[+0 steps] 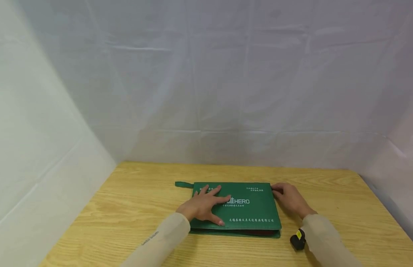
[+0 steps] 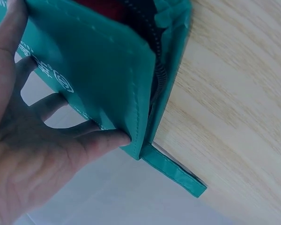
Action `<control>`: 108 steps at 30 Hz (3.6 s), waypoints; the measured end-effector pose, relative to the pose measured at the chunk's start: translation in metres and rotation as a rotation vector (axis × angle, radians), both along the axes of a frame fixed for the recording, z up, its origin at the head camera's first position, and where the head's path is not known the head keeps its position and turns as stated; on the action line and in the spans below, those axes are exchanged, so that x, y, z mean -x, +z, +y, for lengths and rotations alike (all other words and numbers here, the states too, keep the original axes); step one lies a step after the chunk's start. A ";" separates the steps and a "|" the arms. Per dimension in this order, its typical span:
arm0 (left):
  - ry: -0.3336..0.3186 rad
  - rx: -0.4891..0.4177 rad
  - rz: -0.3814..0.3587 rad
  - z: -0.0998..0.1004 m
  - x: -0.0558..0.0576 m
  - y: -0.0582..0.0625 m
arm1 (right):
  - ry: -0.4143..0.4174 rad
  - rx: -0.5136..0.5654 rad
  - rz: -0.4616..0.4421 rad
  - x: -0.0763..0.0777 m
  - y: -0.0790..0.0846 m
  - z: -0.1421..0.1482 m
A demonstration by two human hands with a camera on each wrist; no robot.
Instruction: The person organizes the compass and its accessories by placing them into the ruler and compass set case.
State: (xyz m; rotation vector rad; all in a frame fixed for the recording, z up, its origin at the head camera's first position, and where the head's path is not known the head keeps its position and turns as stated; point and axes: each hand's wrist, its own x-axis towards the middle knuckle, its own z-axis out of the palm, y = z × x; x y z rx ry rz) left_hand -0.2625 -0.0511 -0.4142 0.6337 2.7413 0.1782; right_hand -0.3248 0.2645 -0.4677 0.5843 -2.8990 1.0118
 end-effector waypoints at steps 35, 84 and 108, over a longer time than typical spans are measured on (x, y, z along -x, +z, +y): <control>-0.039 0.015 0.022 -0.011 0.002 -0.001 | 0.119 -0.023 -0.066 -0.058 0.005 0.018; -0.012 0.042 0.043 -0.014 -0.001 0.005 | 0.234 -0.111 -0.122 -0.121 0.021 -0.120; -0.019 0.054 0.034 -0.007 0.001 0.000 | 0.283 -0.183 0.136 -0.045 0.040 -0.076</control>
